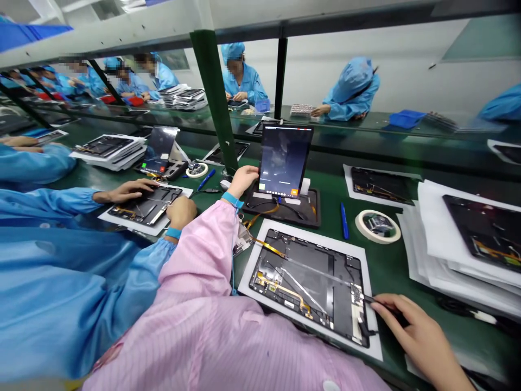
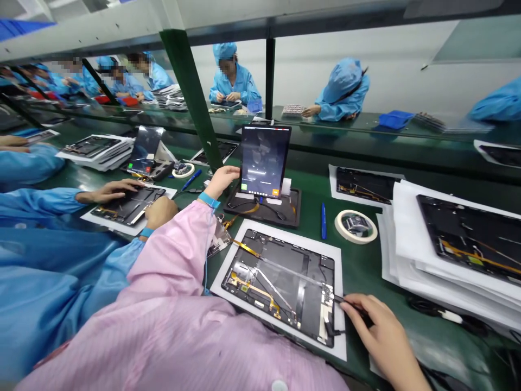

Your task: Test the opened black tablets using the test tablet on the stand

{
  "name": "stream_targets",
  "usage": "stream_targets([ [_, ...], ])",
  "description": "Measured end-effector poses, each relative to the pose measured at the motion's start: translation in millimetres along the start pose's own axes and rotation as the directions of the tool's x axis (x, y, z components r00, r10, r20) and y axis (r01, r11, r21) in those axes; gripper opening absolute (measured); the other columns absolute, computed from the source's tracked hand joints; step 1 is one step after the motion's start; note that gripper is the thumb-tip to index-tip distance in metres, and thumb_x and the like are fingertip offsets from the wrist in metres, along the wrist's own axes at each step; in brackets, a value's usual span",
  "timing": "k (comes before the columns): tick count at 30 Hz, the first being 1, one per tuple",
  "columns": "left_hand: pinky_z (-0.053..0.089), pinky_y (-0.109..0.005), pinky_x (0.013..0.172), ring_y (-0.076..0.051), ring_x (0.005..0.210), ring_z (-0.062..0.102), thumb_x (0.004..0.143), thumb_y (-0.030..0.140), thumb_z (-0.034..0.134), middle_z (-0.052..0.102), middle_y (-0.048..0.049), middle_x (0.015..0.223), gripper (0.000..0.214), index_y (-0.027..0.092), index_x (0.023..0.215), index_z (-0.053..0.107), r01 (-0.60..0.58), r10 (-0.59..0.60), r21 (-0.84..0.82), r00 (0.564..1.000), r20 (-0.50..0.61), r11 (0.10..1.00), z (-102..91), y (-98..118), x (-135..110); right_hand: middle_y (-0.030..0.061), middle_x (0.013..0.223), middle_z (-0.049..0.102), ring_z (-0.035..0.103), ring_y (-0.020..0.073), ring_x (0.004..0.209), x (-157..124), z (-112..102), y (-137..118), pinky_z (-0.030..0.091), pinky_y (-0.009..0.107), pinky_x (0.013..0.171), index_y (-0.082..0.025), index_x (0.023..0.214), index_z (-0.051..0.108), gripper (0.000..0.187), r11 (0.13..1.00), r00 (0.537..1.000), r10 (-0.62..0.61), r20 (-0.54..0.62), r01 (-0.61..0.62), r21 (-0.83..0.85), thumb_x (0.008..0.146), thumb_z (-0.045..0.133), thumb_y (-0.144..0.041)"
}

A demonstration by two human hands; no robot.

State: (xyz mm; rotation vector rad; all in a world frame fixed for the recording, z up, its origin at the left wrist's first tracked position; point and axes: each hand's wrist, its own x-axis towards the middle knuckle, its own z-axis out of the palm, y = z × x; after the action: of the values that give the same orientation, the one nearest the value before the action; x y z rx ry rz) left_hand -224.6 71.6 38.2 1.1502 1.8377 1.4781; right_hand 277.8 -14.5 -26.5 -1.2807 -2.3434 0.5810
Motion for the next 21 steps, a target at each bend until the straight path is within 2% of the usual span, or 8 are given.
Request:
stream_targets([
  [2, 0.049, -0.032, 0.080, -0.020, 0.091, 0.066, 0.076, 0.030, 0.059, 0.071, -0.0088, 0.094, 0.018, 0.016, 0.086, 0.065, 0.106, -0.106, -0.133, 0.994, 0.009, 0.985, 0.2, 4.5, 3.6, 0.0056, 0.086, 0.069, 0.065, 0.0225, 0.078, 0.9, -0.5, -1.1, 0.054, 0.033, 0.068, -0.024, 0.085, 0.069, 0.044, 1.000, 1.000, -0.009, 0.000, 0.009, 0.002, 0.083, 0.052, -0.065],
  [4, 0.049, -0.031, 0.076, -0.020, 0.087, 0.066, 0.078, 0.038, 0.060, 0.070, -0.0087, 0.091, 0.023, 0.017, 0.084, 0.064, 0.116, -0.116, -0.170, 0.993, 0.011, 0.979, 3.9, 5.7, 5.3, 0.0060, 0.086, 0.070, 0.065, 0.0232, 0.077, 1.2, -0.8, -2.3, 0.054, 0.033, 0.067, -0.024, 0.084, 0.069, 0.044, 1.000, 1.000, -0.018, -0.002, 0.018, 0.006, 0.084, 0.052, -0.065],
  [7, 0.048, -0.030, 0.074, -0.018, 0.080, 0.064, 0.071, 0.038, 0.069, 0.067, -0.0059, 0.082, 0.025, 0.016, 0.080, 0.062, -0.050, 0.047, -0.028, 0.994, -0.095, 0.998, 14.2, 1.9, 6.0, 0.0066, 0.085, 0.069, 0.065, 0.0238, 0.077, 0.4, -0.7, -2.8, 0.054, 0.034, 0.066, -0.024, 0.084, 0.069, 0.044, 1.000, 1.000, -0.018, -0.008, 0.018, 0.002, 0.084, 0.051, -0.065],
  [9, 0.047, -0.029, 0.074, -0.017, 0.076, 0.062, 0.067, 0.034, 0.073, 0.065, -0.0032, 0.077, 0.024, 0.017, 0.078, 0.059, -0.140, 0.159, 0.119, 0.972, -0.175, 0.983, 21.3, -1.3, 6.6, 0.0065, 0.086, 0.069, 0.065, 0.0238, 0.078, -0.1, -0.1, -2.4, 0.054, 0.034, 0.066, -0.024, 0.085, 0.069, 0.043, 1.000, 1.000, -0.014, -0.005, 0.014, -0.001, 0.084, 0.051, -0.064],
  [12, 0.047, -0.029, 0.075, -0.017, 0.076, 0.062, 0.071, 0.037, 0.070, 0.064, -0.0030, 0.077, 0.024, 0.017, 0.079, 0.058, -0.151, 0.184, 0.156, 0.956, -0.228, 0.976, 27.9, -1.1, 9.4, 0.0064, 0.085, 0.069, 0.064, 0.0235, 0.078, 0.3, 0.5, -2.7, 0.053, 0.035, 0.068, -0.024, 0.085, 0.069, 0.043, 1.000, 1.000, -0.016, -0.003, 0.016, -0.002, 0.085, 0.051, -0.063],
  [16, 0.048, -0.029, 0.080, -0.017, 0.087, 0.064, 0.083, 0.040, 0.059, 0.068, -0.0068, 0.092, 0.024, 0.016, 0.088, 0.058, -0.123, 0.104, -0.094, 0.978, -0.182, 0.988, 31.7, 8.0, 15.6, 0.0062, 0.084, 0.068, 0.064, 0.0234, 0.077, 1.8, -0.3, -5.6, 0.053, 0.035, 0.068, -0.024, 0.083, 0.068, 0.045, 1.000, 1.000, -0.021, -0.012, 0.021, 0.002, 0.085, 0.050, -0.064],
  [18, 0.049, -0.029, 0.084, -0.018, 0.092, 0.064, 0.081, 0.034, 0.062, 0.068, -0.0085, 0.100, 0.028, 0.015, 0.100, 0.055, -0.181, 0.163, -0.141, 0.978, -0.130, 0.973, 34.8, 11.2, 16.7, 0.0058, 0.083, 0.068, 0.064, 0.0231, 0.077, 1.8, -0.7, -6.2, 0.052, 0.035, 0.069, -0.024, 0.083, 0.068, 0.044, 1.000, 1.000, -0.026, -0.015, 0.026, 0.005, 0.085, 0.050, -0.064],
  [21, 0.047, -0.033, 0.094, -0.021, 0.104, 0.062, 0.068, 0.025, 0.075, 0.063, -0.0129, 0.114, 0.061, 0.013, 0.120, 0.045, -0.334, 0.332, -0.005, 0.938, -0.102, 0.943, 41.4, 10.8, 12.5, 0.0055, 0.083, 0.068, 0.064, 0.0226, 0.077, 1.3, -0.7, -5.7, 0.053, 0.035, 0.070, -0.024, 0.083, 0.068, 0.044, 0.999, 0.999, -0.034, -0.014, 0.034, -0.001, 0.086, 0.049, -0.063],
])
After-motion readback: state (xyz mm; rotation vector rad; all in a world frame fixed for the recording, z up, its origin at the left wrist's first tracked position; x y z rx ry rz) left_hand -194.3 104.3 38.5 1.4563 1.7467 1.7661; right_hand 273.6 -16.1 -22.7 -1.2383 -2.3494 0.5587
